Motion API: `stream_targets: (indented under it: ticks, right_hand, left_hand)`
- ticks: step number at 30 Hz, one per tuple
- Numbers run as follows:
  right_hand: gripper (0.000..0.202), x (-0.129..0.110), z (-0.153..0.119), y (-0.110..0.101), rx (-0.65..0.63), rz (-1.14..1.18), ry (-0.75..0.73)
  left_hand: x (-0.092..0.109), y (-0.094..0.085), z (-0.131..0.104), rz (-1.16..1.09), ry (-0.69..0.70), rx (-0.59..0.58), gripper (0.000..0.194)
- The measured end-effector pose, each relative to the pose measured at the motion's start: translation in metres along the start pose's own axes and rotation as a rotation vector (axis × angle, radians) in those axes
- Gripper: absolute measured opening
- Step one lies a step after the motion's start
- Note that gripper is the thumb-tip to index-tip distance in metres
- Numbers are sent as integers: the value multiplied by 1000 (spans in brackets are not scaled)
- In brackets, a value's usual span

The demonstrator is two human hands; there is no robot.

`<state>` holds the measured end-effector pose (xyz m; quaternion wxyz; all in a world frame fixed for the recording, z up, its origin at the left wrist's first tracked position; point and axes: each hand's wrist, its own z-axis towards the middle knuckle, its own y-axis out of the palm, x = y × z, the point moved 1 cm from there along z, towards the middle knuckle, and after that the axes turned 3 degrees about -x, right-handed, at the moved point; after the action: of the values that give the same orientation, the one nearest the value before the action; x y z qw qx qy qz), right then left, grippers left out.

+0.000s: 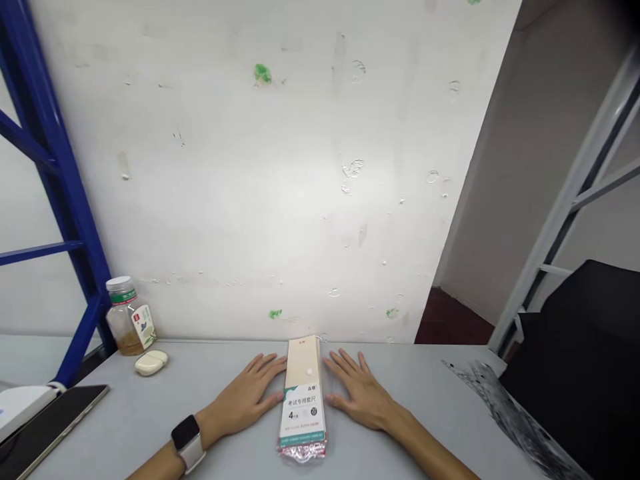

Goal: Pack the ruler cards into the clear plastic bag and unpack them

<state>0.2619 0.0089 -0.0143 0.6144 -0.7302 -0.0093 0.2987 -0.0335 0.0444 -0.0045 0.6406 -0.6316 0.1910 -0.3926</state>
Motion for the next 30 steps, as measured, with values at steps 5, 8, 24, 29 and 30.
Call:
stream_targets:
  ticks: [5, 8, 24, 29, 30]
  right_hand:
    - [72, 1, 0, 1, 3, 12, -11]
    - [72, 2, 0, 1, 7, 16, -7]
    - [74, 0, 0, 0, -11, -19, 20]
    - [76, 1, -1, 1, -9, -10, 20]
    - [77, 1, 0, 1, -6, -8, 19]
  left_hand:
    - [-1, 0, 0, 10, 10, 5, 51]
    - [-1, 0, 1, 13, 8, -2, 53]
    - [-3, 5, 3, 66, -35, -55, 54]
    - [-5, 7, 2, 52, -66, -68, 60]
    - [-5, 7, 2, 41, -66, -70, 62]
